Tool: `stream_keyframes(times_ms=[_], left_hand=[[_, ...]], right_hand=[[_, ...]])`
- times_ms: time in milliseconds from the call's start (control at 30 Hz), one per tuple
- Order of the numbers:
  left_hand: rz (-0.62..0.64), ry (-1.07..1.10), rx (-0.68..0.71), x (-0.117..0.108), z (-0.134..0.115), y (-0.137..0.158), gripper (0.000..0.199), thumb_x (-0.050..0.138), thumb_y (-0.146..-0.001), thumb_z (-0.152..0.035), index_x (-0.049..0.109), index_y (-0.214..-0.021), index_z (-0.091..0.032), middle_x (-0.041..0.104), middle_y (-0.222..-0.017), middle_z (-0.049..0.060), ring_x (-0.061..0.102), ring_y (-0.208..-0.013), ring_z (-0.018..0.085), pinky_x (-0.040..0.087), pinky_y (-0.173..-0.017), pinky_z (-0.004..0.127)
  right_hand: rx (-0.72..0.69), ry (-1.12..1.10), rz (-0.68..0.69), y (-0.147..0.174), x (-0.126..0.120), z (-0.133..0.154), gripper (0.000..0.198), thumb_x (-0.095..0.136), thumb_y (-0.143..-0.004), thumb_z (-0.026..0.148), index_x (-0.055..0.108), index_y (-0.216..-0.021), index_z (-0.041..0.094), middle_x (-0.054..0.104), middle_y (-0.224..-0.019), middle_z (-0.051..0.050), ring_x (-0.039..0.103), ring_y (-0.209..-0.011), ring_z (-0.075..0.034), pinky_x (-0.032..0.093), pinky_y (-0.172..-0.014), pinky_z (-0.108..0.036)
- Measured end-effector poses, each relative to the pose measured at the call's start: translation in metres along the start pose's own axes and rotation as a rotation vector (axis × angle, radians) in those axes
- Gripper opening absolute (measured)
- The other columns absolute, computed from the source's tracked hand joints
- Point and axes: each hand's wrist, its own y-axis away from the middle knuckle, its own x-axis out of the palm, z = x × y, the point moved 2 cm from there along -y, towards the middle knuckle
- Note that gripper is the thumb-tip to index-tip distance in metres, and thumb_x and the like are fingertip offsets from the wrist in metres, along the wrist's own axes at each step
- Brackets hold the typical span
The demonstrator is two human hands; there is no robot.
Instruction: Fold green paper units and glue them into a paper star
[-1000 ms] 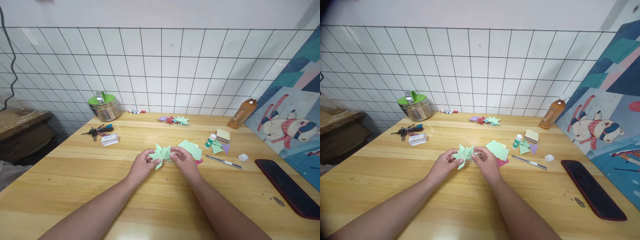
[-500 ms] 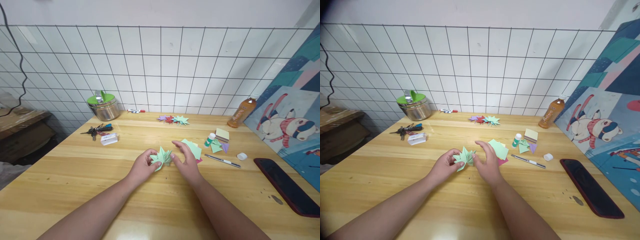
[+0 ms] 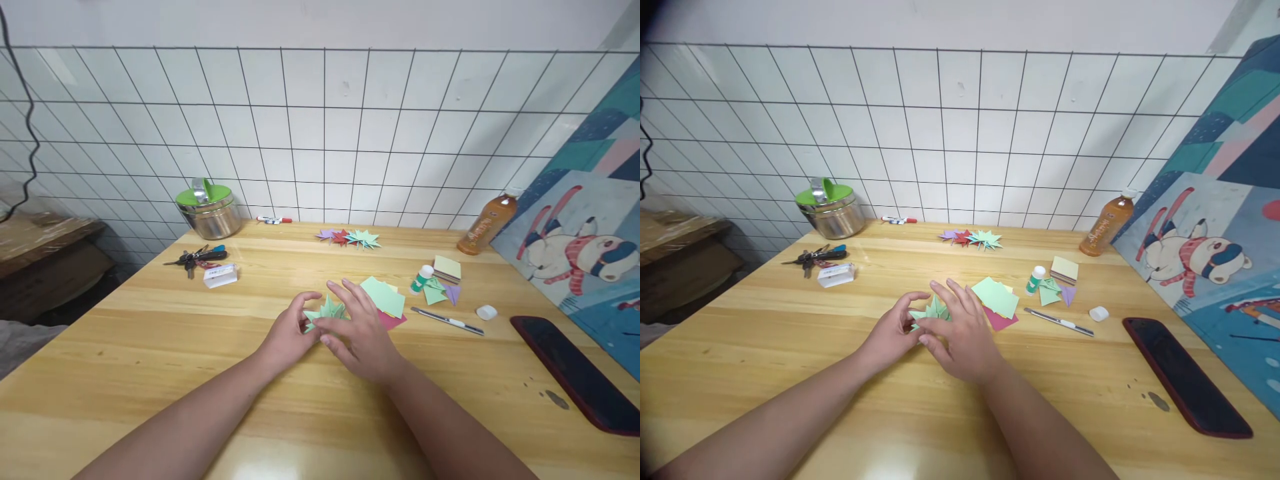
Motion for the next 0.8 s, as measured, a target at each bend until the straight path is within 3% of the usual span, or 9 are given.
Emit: stream_keyframes(times_ms=[167, 233, 333, 400, 467, 567, 667, 733, 800], left_hand=[[-0.028, -0.038, 0.001, -0.001, 0.001, 0.000, 0.051, 0.062, -0.070, -0.025, 0.044, -0.117, -0.022, 0.060, -0.069, -0.003, 0.055, -0.058, 0.013, 0.041, -0.056, 0.023], [-0.027, -0.027, -0.005, -0.002, 0.002, -0.001, 0.051, 0.062, -0.070, -0.025, 0.044, -0.118, -0.022, 0.059, -0.068, -0.003, 0.055, -0.059, 0.014, 0.041, -0.056, 0.023], [-0.023, 0.010, -0.007, -0.005, 0.001, -0.001, 0.051, 0.062, -0.071, -0.025, 0.043, -0.119, -0.022, 0.060, -0.069, -0.003, 0.057, -0.062, 0.015, 0.042, -0.059, 0.024], [0.000, 0.080, -0.002, -0.007, -0.001, -0.002, 0.051, 0.062, -0.072, -0.025, 0.041, -0.118, -0.021, 0.063, -0.075, 0.000, 0.059, -0.068, 0.015, 0.043, -0.064, 0.025], [0.028, 0.152, -0.002, -0.008, -0.002, -0.002, 0.048, 0.062, -0.073, -0.026, 0.040, -0.115, -0.020, 0.063, -0.076, 0.000, 0.059, -0.069, 0.015, 0.042, -0.064, 0.024], [0.034, 0.168, -0.021, -0.010, 0.000, -0.003, 0.048, 0.061, -0.074, -0.028, 0.038, -0.115, -0.019, 0.060, -0.067, -0.003, 0.057, -0.061, 0.013, 0.040, -0.058, 0.022], [0.015, 0.043, -0.026, -0.012, 0.005, -0.005, 0.051, 0.059, -0.075, -0.030, 0.037, -0.121, -0.019, 0.061, -0.073, 0.000, 0.058, -0.063, 0.014, 0.043, -0.060, 0.025], [-0.053, -0.148, 0.040, -0.015, 0.004, -0.005, 0.052, 0.059, -0.076, -0.031, 0.040, -0.122, -0.020, 0.062, -0.095, 0.006, 0.060, -0.083, 0.020, 0.046, -0.073, 0.033], [-0.130, -0.391, 0.162, -0.017, -0.003, -0.002, 0.050, 0.058, -0.076, -0.031, 0.043, -0.123, -0.020, 0.054, -0.118, 0.010, 0.051, -0.108, 0.025, 0.039, -0.091, 0.040]], right_hand=[[0.003, -0.097, -0.013, 0.000, 0.000, -0.001, 0.019, 0.050, -0.084, 0.032, 0.068, -0.084, 0.027, 0.026, -0.144, 0.002, 0.017, -0.134, -0.027, 0.017, -0.107, -0.048], [0.080, -0.185, -0.063, 0.001, 0.000, -0.008, 0.018, 0.051, -0.083, 0.031, 0.065, -0.093, 0.027, 0.028, -0.144, 0.000, 0.019, -0.133, -0.026, 0.018, -0.107, -0.046], [0.337, -0.465, -0.104, 0.004, 0.003, -0.027, 0.054, 0.055, -0.080, 0.033, 0.037, -0.131, 0.028, 0.026, -0.145, -0.007, 0.022, -0.133, -0.023, 0.022, -0.106, -0.046], [0.448, -0.763, 0.019, 0.007, 0.009, -0.036, 0.079, 0.060, -0.077, 0.036, 0.014, -0.140, 0.027, 0.032, -0.141, -0.011, 0.028, -0.131, -0.021, 0.028, -0.103, -0.045], [0.494, -1.016, 0.145, 0.007, 0.014, -0.039, 0.087, 0.065, -0.073, 0.037, 0.012, -0.140, 0.027, 0.046, -0.130, -0.012, 0.043, -0.121, -0.021, 0.036, -0.097, -0.042], [0.596, -1.124, 0.159, 0.005, 0.019, -0.039, 0.063, 0.068, -0.069, 0.037, 0.042, -0.124, 0.021, 0.063, -0.098, -0.006, 0.061, -0.092, -0.018, 0.047, -0.082, -0.033], [0.757, -1.000, 0.149, 0.004, 0.024, -0.040, 0.030, 0.066, -0.068, 0.040, 0.057, -0.085, 0.017, 0.060, -0.069, 0.001, 0.059, -0.061, -0.013, 0.048, -0.059, -0.025], [0.852, -0.861, 0.184, 0.005, 0.026, -0.041, 0.025, 0.063, -0.070, 0.041, 0.054, -0.074, 0.018, 0.054, -0.058, 0.004, 0.051, -0.045, -0.009, 0.043, -0.045, -0.022], [0.899, -0.752, 0.214, 0.008, 0.027, -0.044, 0.019, 0.061, -0.071, 0.037, 0.055, -0.076, 0.019, 0.051, -0.054, 0.006, 0.046, -0.038, -0.008, 0.037, -0.038, -0.021]])
